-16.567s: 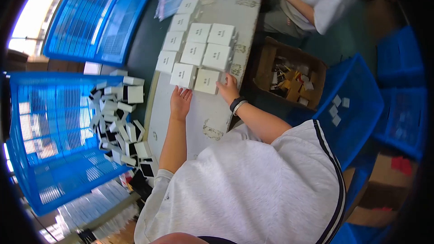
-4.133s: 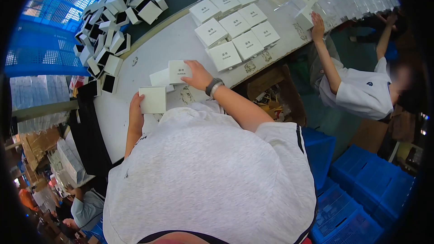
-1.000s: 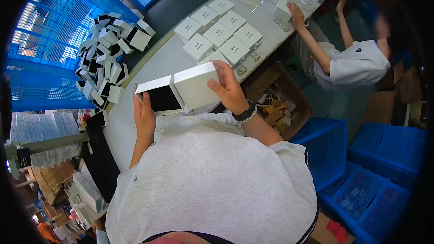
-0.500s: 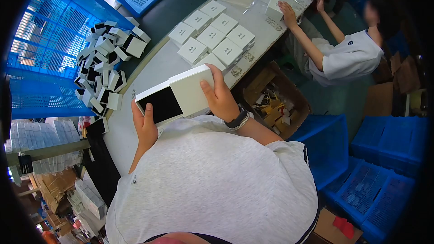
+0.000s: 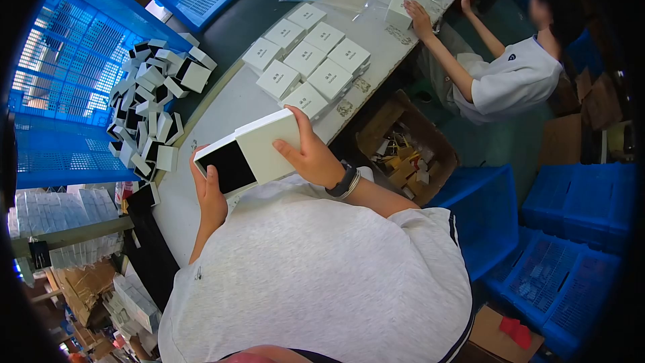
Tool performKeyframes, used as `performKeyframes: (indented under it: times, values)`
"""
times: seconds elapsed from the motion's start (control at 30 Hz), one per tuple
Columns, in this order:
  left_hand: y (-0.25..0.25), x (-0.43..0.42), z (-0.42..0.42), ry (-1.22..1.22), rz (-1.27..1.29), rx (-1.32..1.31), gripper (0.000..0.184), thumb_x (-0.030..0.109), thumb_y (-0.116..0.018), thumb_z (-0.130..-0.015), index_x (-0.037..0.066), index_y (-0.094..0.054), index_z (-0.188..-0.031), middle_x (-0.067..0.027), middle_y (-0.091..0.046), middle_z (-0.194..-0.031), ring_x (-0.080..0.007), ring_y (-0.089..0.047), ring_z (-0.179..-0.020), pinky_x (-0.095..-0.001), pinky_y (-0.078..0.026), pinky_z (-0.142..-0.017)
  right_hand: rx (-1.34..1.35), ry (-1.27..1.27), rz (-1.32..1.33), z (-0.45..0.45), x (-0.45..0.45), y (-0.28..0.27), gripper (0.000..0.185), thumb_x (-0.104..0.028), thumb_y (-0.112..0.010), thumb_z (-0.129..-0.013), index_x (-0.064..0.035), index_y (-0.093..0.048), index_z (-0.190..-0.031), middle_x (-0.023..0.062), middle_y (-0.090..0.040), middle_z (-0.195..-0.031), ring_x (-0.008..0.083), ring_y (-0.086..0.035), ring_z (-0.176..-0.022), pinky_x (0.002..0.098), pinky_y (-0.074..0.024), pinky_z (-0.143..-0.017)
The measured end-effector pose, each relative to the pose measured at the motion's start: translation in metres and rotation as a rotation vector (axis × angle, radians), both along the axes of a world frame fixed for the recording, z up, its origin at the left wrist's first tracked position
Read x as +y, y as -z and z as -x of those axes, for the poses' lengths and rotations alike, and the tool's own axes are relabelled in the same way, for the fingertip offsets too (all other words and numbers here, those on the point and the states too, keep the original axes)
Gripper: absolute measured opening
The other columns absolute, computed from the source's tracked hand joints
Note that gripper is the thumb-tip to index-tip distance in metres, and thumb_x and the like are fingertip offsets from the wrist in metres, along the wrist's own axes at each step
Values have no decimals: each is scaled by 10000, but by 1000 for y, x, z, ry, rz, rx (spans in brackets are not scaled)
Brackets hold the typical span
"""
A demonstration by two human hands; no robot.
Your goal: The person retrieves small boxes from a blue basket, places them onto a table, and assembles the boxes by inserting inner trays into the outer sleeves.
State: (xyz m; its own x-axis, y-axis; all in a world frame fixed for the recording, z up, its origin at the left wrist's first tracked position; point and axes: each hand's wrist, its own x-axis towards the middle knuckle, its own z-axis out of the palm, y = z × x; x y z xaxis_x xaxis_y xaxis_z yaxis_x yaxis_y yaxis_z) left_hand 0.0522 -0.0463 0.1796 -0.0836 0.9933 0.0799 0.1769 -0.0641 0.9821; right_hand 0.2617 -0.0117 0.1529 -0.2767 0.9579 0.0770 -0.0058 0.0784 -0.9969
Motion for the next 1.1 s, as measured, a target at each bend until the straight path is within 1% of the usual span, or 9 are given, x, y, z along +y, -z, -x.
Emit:
performKeyframes:
  times: [0.2, 0.3, 0.5, 0.53, 0.7, 0.77, 0.83, 1.0, 1.1]
  values:
    - [16, 11, 13, 171, -104, -221, 769, 587, -438, -834, 35, -234, -1329, -160, -396, -1252, -241, -378, -1176, -348, -272, -1006, -55, -67, -62, 5, -5, 5, 686, -256, -497, -908, 8, -47, -1352, 252, -388, -1228, 294, -455, -1108, 362, -362, -941]
    - [11, 17, 12, 183, -81, -130, 857, 658, -428, -791, 26, -230, -1334, -177, -377, -1295, -264, -363, -1214, -360, -257, -1026, -112, -115, -109, 1, -7, 0, 702, -247, -490, -906, 9, -11, -1350, 280, -388, -1222, 335, -474, -1092, 382, -372, -931]
    - [8, 1, 19, -21, -23, -11, 553, 452, -387, -924, 36, -346, -1286, -110, -444, -1198, -177, -427, -1107, -293, -303, -969, -393, -168, -136, -4, -15, -16, 768, -230, -530, -872, 21, 18, -1348, 325, -488, -1056, 430, -560, -907, 424, -449, -810]
    - [12, 0, 27, 22, -56, -66, 410, 283, -373, -953, 18, -347, -1265, -104, -408, -1211, -180, -407, -1087, -299, -306, -950, -504, -142, -225, 0, -19, -16, 796, -255, -546, -861, 31, 22, -1341, 334, -516, -991, 459, -578, -829, 443, -476, -752]
    - [-7, -25, 33, -2, 4, 129, 397, 289, -372, -952, 17, -341, -1239, -87, -407, -1147, -159, -397, -1022, -278, -284, -923, -384, -149, -229, 1, -28, -12, 877, -315, -644, -781, 78, -74, -1319, 312, -539, -924, 415, -597, -747, 428, -495, -679]
    - [-19, -38, 35, -21, -118, 259, 470, 370, -407, -925, 15, -337, -1225, -80, -408, -1070, -145, -401, -950, -272, -299, -881, -239, 20, -673, 1, -34, -17, 898, -329, -726, -685, 75, -195, -1287, 260, -560, -866, 354, -609, -691, 401, -502, -626]
    - [-51, -52, 32, -31, -63, 281, 511, 336, -419, -914, -10, -258, -1253, -77, -449, -987, -147, -437, -886, -274, -334, -815, -121, -18, -626, 6, -34, -18, 863, -303, -762, -624, 50, -278, -1246, 170, -562, -788, 291, -584, -587, 361, -466, -499]
    - [-71, -87, 37, -126, -3, 473, 412, 313, -431, -905, 44, -280, -1178, -151, -518, -920, -223, -564, -744, -406, -440, -848, 30, -118, -731, 5, -33, -41, 777, -256, -774, -623, -1, -311, -1192, 140, -523, -742, 275, -538, -520, 349, -408, -428]
    - [-67, -74, 23, 40, -44, 282, 417, 355, -424, -899, 58, -302, -1165, -176, -528, -993, -274, -564, -860, -477, -396, -919, 8, -139, -714, 8, -28, -48, 751, -237, -773, -633, -25, -313, -1188, 135, -523, -755, 274, -534, -524, 344, -399, -427]
